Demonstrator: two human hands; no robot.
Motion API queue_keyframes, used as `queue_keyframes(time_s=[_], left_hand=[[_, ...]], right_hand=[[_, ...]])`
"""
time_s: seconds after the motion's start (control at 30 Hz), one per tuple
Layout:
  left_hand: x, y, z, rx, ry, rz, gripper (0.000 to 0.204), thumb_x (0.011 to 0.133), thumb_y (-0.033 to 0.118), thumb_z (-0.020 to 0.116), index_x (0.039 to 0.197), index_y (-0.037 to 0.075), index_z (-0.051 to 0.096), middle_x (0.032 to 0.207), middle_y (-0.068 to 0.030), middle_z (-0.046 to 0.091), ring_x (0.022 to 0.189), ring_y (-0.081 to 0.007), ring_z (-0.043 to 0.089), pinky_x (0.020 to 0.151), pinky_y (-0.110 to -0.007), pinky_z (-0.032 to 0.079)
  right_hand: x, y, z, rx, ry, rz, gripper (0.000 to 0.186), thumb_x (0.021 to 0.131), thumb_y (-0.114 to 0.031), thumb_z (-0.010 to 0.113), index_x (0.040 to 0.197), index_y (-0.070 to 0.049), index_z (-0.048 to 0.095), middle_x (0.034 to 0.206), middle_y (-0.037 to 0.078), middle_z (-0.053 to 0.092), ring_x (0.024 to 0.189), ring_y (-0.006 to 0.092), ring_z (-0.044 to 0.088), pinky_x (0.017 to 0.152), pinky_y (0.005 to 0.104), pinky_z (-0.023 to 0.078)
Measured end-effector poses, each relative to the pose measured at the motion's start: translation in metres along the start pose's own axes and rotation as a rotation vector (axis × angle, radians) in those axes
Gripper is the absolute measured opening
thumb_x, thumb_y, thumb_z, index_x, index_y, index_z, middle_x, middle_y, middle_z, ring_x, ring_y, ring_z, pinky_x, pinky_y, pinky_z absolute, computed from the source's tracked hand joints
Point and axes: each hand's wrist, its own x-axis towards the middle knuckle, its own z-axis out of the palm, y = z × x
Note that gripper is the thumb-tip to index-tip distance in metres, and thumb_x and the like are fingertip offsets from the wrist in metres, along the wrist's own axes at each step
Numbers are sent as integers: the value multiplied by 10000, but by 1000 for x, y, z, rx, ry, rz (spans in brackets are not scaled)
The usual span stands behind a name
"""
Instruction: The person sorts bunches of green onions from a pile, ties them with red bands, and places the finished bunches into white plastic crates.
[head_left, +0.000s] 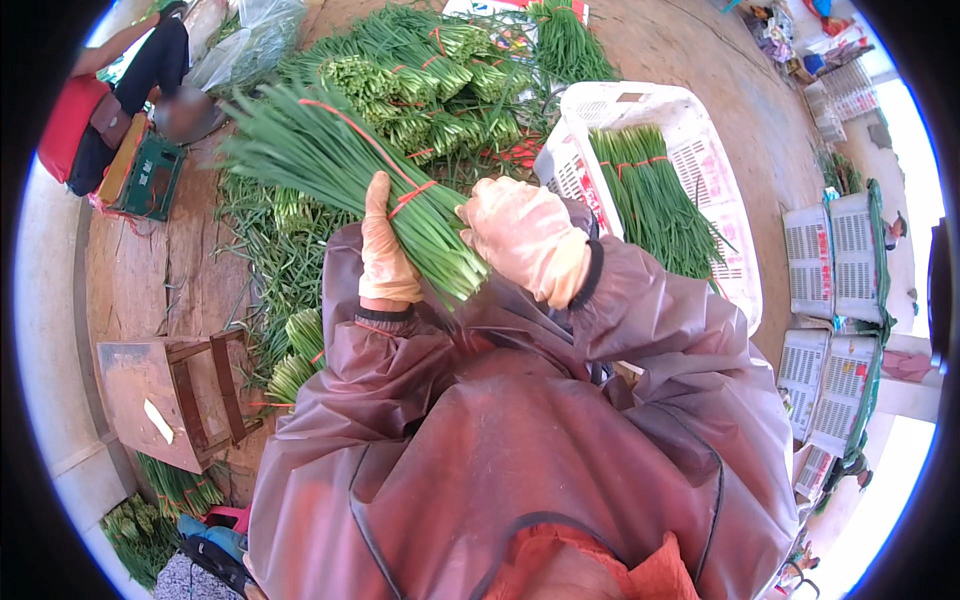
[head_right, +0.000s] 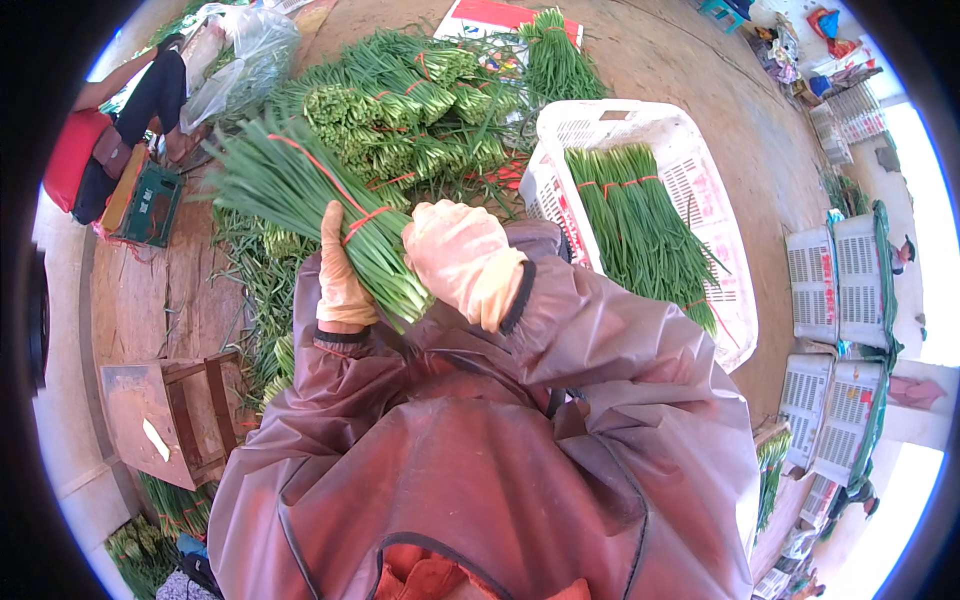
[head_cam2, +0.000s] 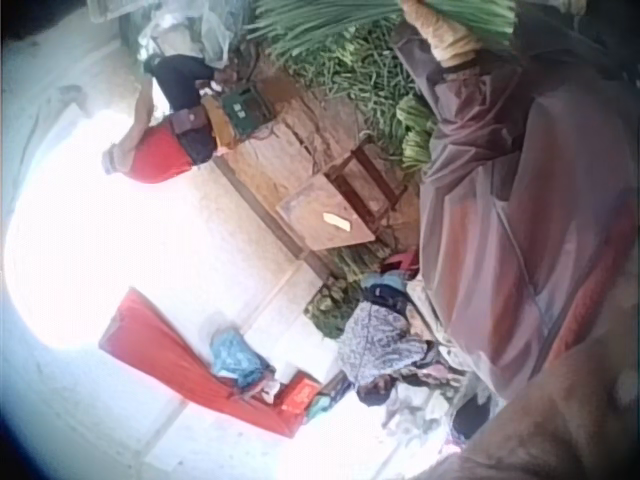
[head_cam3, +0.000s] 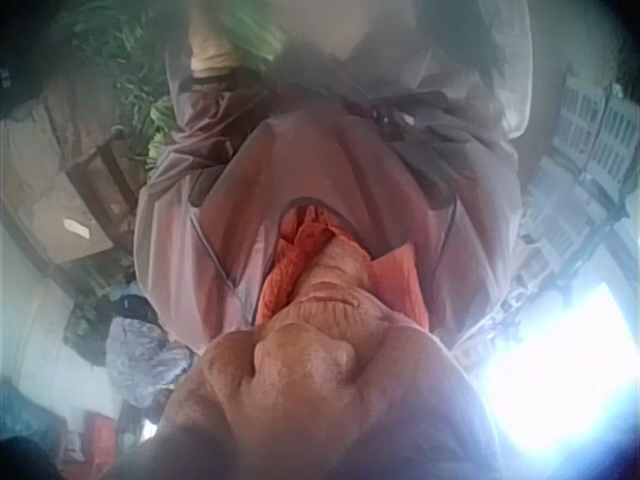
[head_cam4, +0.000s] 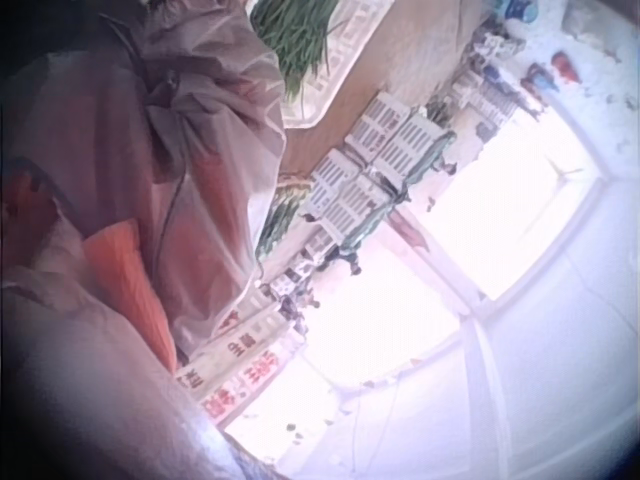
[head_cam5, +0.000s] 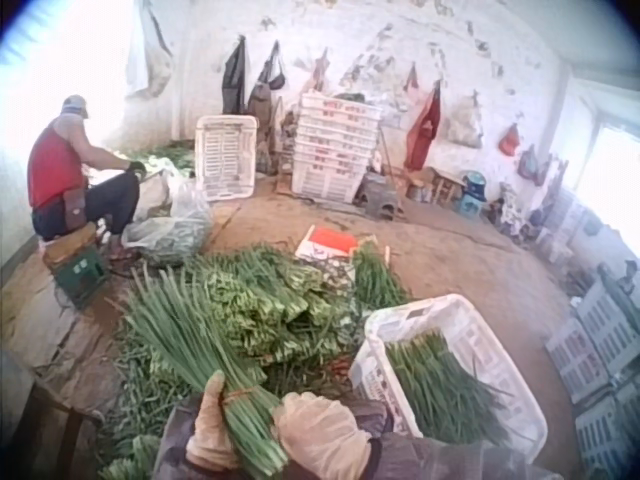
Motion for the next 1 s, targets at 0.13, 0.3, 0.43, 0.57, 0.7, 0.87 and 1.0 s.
queue_keyframes(time_s=[0.13,0.3,0.43,0.57,0.7,0.87,1.0], left_hand=[[0,10,-9,21,80,135,584,842,536,590,1040,-13,613,987,-166,663,891,-296,642,835,-424,530],[-7,49,-25,-59,-140,394,572,858,558,546,1185,90,575,1211,-105,590,1126,-290,543,969,-464,442],[-8,62,-28,-162,-1,524,571,891,535,438,1280,126,522,1332,-65,520,1245,-285,459,973,-509,425],[-13,67,-57,-266,-484,344,563,871,495,477,1304,136,516,1386,-43,471,1300,-276,399,1055,-513,329],[-21,51,-21,-78,-151,583,621,891,560,414,1314,112,490,1335,-99,505,1212,-318,472,1029,-501,368],[-20,50,-37,-835,-416,234,634,917,567,377,1327,92,469,1336,-121,499,1202,-331,478,1031,-492,370],[-24,43,-29,-1204,-515,35,635,927,562,350,1354,99,433,1364,-120,469,1225,-340,454,1044,-500,354]], right_hand=[[0,1,-24,322,-54,-271,181,757,-223,669,796,-46,658,806,145,648,740,336,638,621,429,505],[-38,30,-70,1076,-717,-526,142,758,-112,741,842,-18,676,843,101,673,787,201,647,690,313,499],[-50,54,-22,336,-638,82,205,844,-111,637,999,17,679,954,141,686,911,216,655,805,277,501],[-38,28,-15,733,-197,144,289,807,-321,652,1006,-113,682,896,89,681,883,252,649,764,347,502],[5,-10,-4,609,-14,-5,587,757,-401,706,1224,-83,543,841,129,648,868,300,631,761,372,488],[30,-28,31,720,15,-36,534,762,-397,706,1176,-84,579,929,172,656,871,334,634,725,403,499],[25,-28,4,754,-160,-55,244,858,-270,622,927,-38,657,776,151,663,679,263,662,621,356,516]])
